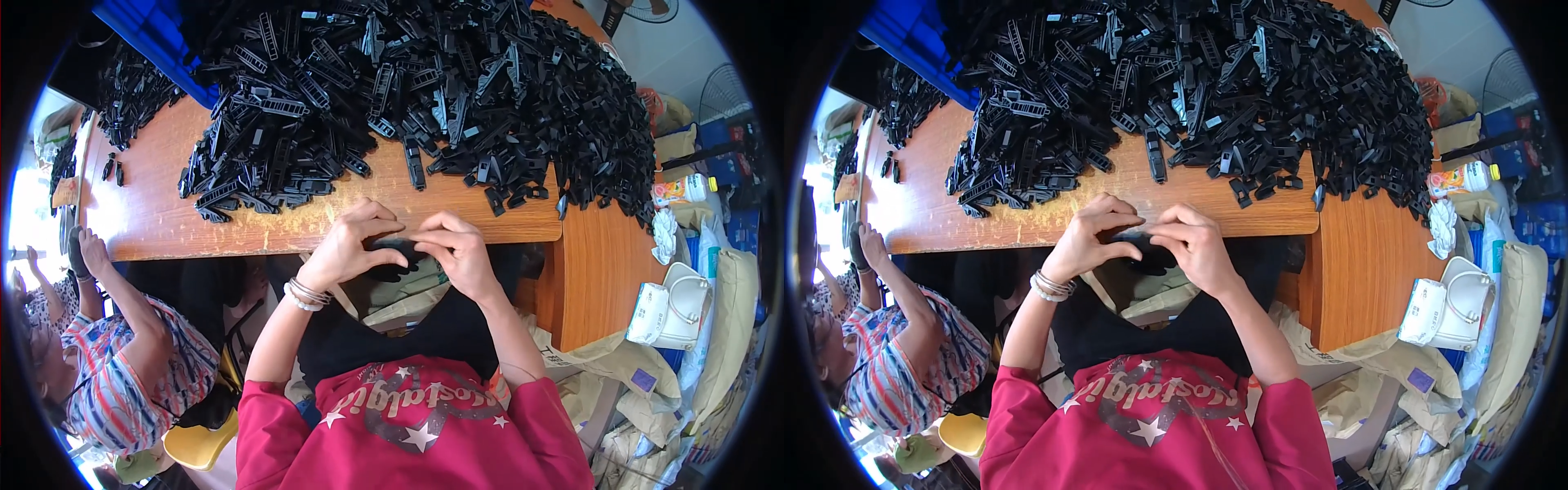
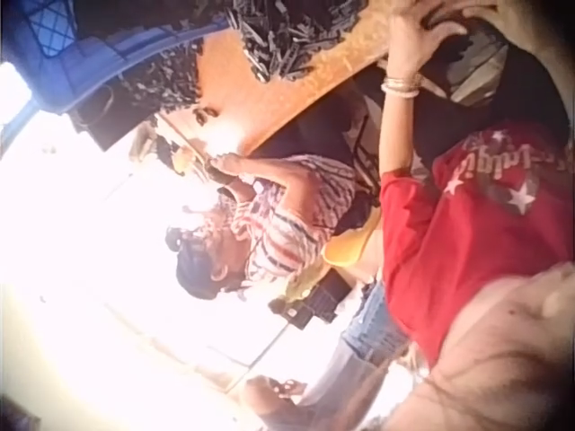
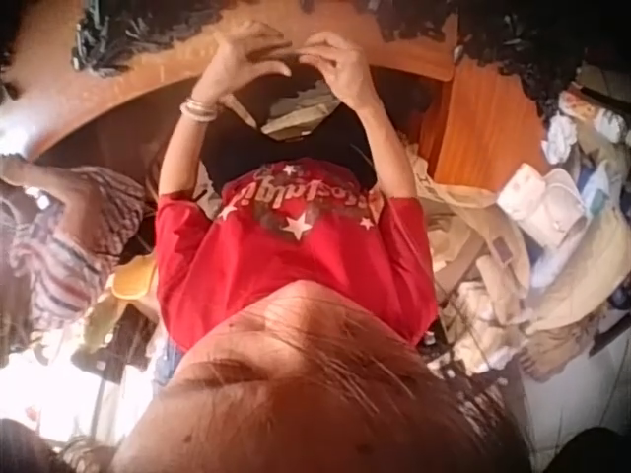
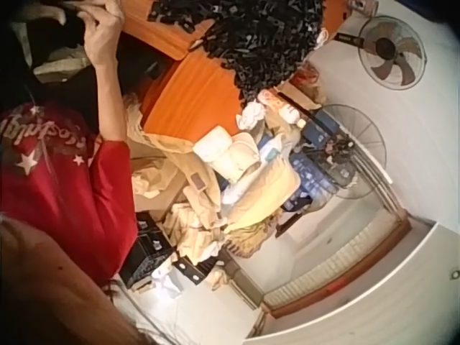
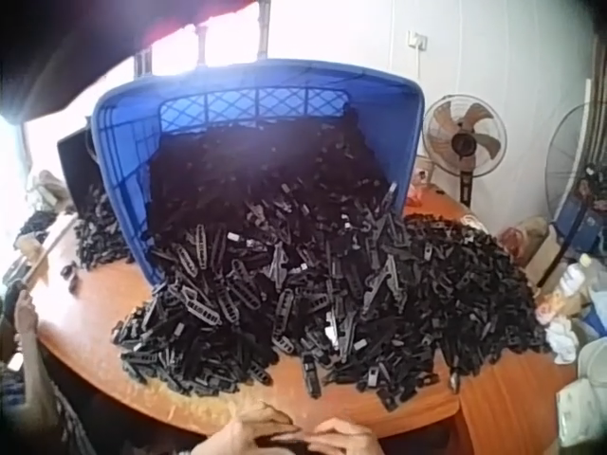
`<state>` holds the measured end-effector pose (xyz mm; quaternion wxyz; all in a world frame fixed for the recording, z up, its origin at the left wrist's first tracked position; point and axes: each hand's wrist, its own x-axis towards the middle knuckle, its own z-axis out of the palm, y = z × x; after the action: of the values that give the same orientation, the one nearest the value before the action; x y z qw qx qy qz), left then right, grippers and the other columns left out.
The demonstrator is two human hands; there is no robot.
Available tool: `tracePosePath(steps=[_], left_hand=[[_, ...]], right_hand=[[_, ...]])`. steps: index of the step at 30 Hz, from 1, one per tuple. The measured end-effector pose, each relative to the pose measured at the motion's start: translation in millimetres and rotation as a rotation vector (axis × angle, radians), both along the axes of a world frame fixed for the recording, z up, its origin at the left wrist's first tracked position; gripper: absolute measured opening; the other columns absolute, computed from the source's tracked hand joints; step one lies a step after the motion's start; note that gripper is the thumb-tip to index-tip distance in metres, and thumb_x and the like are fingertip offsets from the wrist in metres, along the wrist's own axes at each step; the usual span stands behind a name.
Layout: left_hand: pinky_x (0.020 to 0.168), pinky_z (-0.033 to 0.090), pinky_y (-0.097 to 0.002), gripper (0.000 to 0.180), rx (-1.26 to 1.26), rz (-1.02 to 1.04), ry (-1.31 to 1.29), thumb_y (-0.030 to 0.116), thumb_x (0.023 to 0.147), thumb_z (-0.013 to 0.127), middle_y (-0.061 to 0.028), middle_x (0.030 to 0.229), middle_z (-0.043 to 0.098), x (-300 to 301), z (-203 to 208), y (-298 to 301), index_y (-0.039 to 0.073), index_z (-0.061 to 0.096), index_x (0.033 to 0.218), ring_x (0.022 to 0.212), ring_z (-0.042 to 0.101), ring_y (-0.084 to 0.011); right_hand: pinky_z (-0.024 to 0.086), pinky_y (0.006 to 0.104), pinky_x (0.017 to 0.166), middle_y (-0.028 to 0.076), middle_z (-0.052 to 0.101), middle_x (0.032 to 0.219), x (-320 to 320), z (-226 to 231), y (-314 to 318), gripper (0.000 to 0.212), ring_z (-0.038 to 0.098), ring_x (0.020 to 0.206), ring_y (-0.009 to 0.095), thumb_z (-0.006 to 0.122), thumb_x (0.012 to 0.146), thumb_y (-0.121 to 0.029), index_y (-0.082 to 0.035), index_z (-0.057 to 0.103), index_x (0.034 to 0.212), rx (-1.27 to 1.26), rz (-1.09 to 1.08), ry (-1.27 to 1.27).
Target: Manually assembling small black plastic components by snapping them together at a workbench.
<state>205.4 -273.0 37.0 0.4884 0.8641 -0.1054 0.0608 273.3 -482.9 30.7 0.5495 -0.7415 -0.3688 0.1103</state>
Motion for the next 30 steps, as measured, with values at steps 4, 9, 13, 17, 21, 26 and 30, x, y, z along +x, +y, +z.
tracePosePath(steps=[4, 9, 13, 17, 21, 26, 30], left_hand=[[0.076, 0.053, -0.0365, 0.028, 0.116, 0.139, -0.192, 0.010, 0.083, 0.072, -0.0131, 0.109, 0.063, 23.7, -2.4, -3.0, 0.001, 0.067, 0.110, 0.092, 0.063, -0.0313], [0.091, 0.047, -0.0365, 0.045, 0.558, 0.120, -0.383, 0.001, 0.073, 0.065, -0.0119, 0.118, 0.059, 57.0, 4.7, -17.9, -0.002, 0.061, 0.118, 0.103, 0.054, -0.0280], [0.088, 0.045, -0.0356, 0.038, 0.688, 0.105, -0.402, 0.007, 0.072, 0.067, -0.0106, 0.111, 0.059, 34.2, 9.8, -19.3, 0.000, 0.064, 0.110, 0.103, 0.053, -0.0272], [0.086, 0.047, -0.0388, 0.042, 0.605, 0.079, -0.369, 0.006, 0.068, 0.073, -0.0100, 0.112, 0.059, 26.5, 12.7, -26.6, 0.002, 0.063, 0.108, 0.103, 0.054, -0.0284], [0.086, 0.047, -0.0383, 0.045, 0.572, 0.021, -0.324, 0.007, 0.068, 0.072, -0.0091, 0.111, 0.058, 34.4, 17.2, -26.1, 0.002, 0.062, 0.111, 0.105, 0.054, -0.0273], [0.089, 0.045, -0.0375, 0.046, 0.720, -0.052, -0.395, 0.007, 0.069, 0.071, -0.0078, 0.109, 0.057, 41.3, 12.7, -39.3, 0.007, 0.062, 0.114, 0.105, 0.054, -0.0261], [0.084, 0.046, -0.0388, 0.037, 0.520, -0.045, -0.248, 0.003, 0.073, 0.071, -0.0096, 0.099, 0.057, 30.0, 14.8, -47.0, 0.005, 0.064, 0.109, 0.097, 0.054, -0.0289]], right_hand=[[0.049, 0.0339, 0.069, 0.011, 0.060, 0.090, 5.0, -1.6, -24.1, 0.012, 0.062, 0.080, 0.024, 0.073, 0.079, 0.002, 0.001, 0.069, 0.090, -0.039, -0.517, -0.307], [0.047, 0.0392, 0.075, 0.009, 0.058, 0.097, 23.7, -6.6, -30.9, 0.015, 0.058, 0.088, 0.028, 0.074, 0.077, 0.001, 0.000, 0.064, 0.088, -0.304, -0.673, -0.601], [0.050, 0.0407, 0.071, 0.012, 0.058, 0.094, 10.0, -12.3, -25.2, 0.018, 0.061, 0.082, 0.031, 0.071, 0.080, 0.003, 0.000, 0.062, 0.096, -0.244, -0.505, -0.400], [0.052, 0.0371, 0.067, 0.015, 0.058, 0.096, 3.1, 4.6, -4.4, 0.032, 0.063, 0.077, 0.032, 0.069, 0.081, 0.004, 0.002, 0.059, 0.112, 0.010, -0.459, -0.105], [0.050, 0.0386, 0.075, 0.014, 0.058, 0.095, 11.3, -9.8, -14.1, 0.028, 0.062, 0.086, 0.031, 0.069, 0.080, 0.005, 0.002, 0.064, 0.107, -0.080, -0.463, -0.326], [0.047, 0.0296, 0.064, 0.010, 0.059, 0.090, 6.0, -8.7, -30.3, 0.026, 0.058, 0.071, 0.019, 0.071, 0.083, 0.004, 0.005, 0.066, 0.109, -0.225, -0.513, -0.351], [0.046, 0.0281, 0.064, 0.009, 0.060, 0.089, 5.6, -7.3, -33.6, 0.027, 0.056, 0.071, 0.016, 0.071, 0.084, 0.004, 0.005, 0.067, 0.111, -0.130, -0.539, -0.238]])
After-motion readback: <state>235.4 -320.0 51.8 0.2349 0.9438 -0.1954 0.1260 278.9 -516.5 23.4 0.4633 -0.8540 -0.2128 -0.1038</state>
